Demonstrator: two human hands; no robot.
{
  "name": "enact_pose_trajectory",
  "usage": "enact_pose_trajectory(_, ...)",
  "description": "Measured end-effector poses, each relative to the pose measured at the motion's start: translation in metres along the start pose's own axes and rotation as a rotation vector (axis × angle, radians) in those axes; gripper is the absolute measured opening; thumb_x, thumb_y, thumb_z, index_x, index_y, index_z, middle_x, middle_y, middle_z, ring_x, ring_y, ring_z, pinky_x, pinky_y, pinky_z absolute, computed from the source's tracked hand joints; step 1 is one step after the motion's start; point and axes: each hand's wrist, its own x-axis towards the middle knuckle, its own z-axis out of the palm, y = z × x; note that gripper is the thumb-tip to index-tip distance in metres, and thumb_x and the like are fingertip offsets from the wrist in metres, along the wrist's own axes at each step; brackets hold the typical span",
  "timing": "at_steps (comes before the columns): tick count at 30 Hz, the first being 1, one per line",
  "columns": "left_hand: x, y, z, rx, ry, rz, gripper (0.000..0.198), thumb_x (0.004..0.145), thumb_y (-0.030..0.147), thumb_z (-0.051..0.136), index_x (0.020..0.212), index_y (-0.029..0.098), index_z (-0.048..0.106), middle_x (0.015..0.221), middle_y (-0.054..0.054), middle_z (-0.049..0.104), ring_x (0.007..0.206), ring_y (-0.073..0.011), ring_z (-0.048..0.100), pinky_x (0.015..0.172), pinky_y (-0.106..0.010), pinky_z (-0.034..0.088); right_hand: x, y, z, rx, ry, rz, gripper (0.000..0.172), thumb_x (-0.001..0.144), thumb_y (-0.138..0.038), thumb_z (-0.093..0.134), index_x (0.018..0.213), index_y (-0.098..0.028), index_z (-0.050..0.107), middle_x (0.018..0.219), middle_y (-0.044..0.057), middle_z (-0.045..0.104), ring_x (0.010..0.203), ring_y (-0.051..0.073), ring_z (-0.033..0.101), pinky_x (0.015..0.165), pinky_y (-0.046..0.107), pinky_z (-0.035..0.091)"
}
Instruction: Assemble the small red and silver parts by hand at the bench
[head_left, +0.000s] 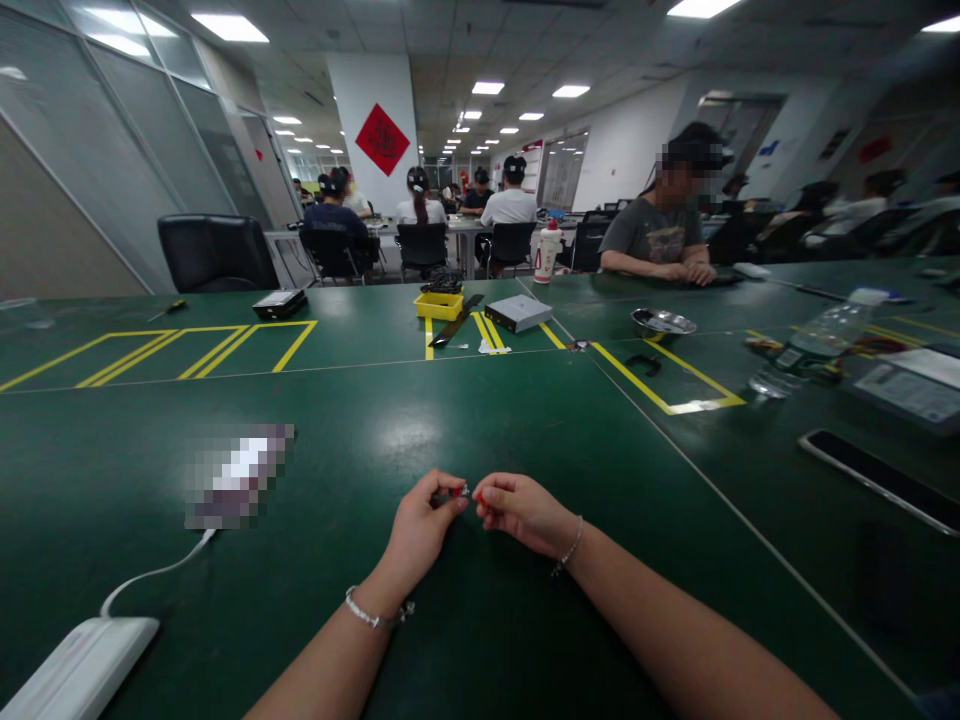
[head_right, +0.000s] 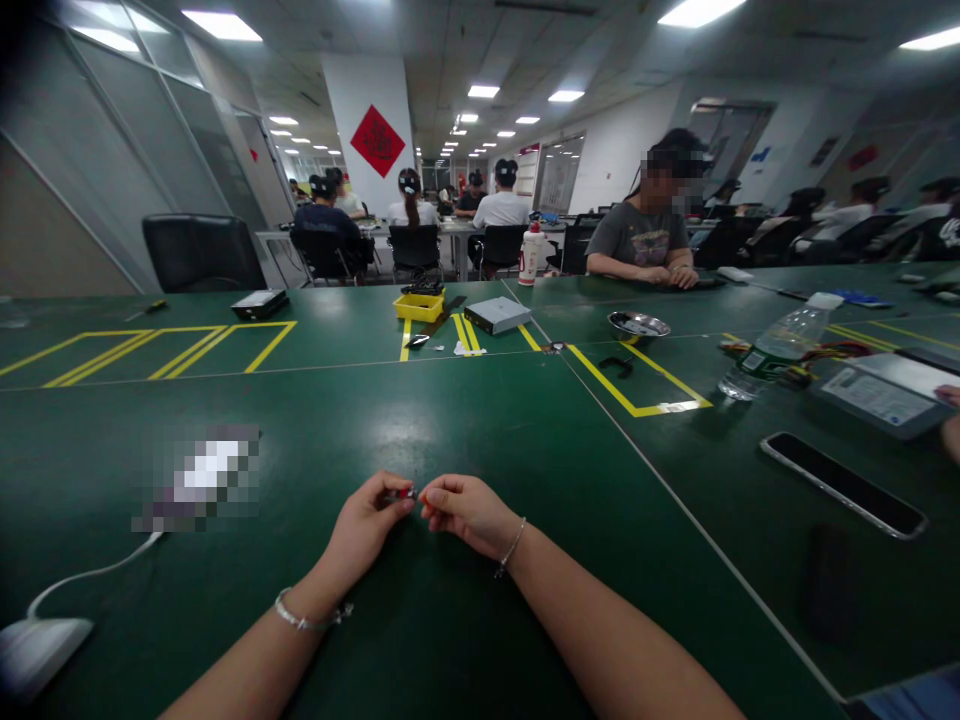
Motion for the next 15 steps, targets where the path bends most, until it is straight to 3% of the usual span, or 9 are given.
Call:
enact_pose_trajectory(9,-0.0001,0.0046,0.0016,-0.131,-0.031,-0.01,0.01,0.062,0.012,0.057,0.067,0.017,0.05,0.072,0.001,0.058,0.067,-0.0114,0.053,0.065,-0.024,0.039,0.0005,-0.0012,-0.0009,0.059,-0.014,-0.012,0.014,0.072,-0.027,0.055,0.077,-0.013,0.055,0.059,0.0,0.056,0.051,0.007,0.051,0.055,0.022,0.037)
enact_pose_trajectory(15,0.0012,0.0011,0.0024,-0.13,0.007,-0.061,0.012,0.064,0.02,0.059,0.07,0.017,0.049,0.062,0.004,0.054,0.058,-0.0099,0.051,0.056,-0.021,0.038,0.0023,0.0027,-0.0036,0.082,-0.017,-0.032,0.014,0.065,-0.019,0.063,0.076,-0.013,0.057,0.067,0.0,0.057,0.057,0.007,0.052,0.06,0.023,0.038)
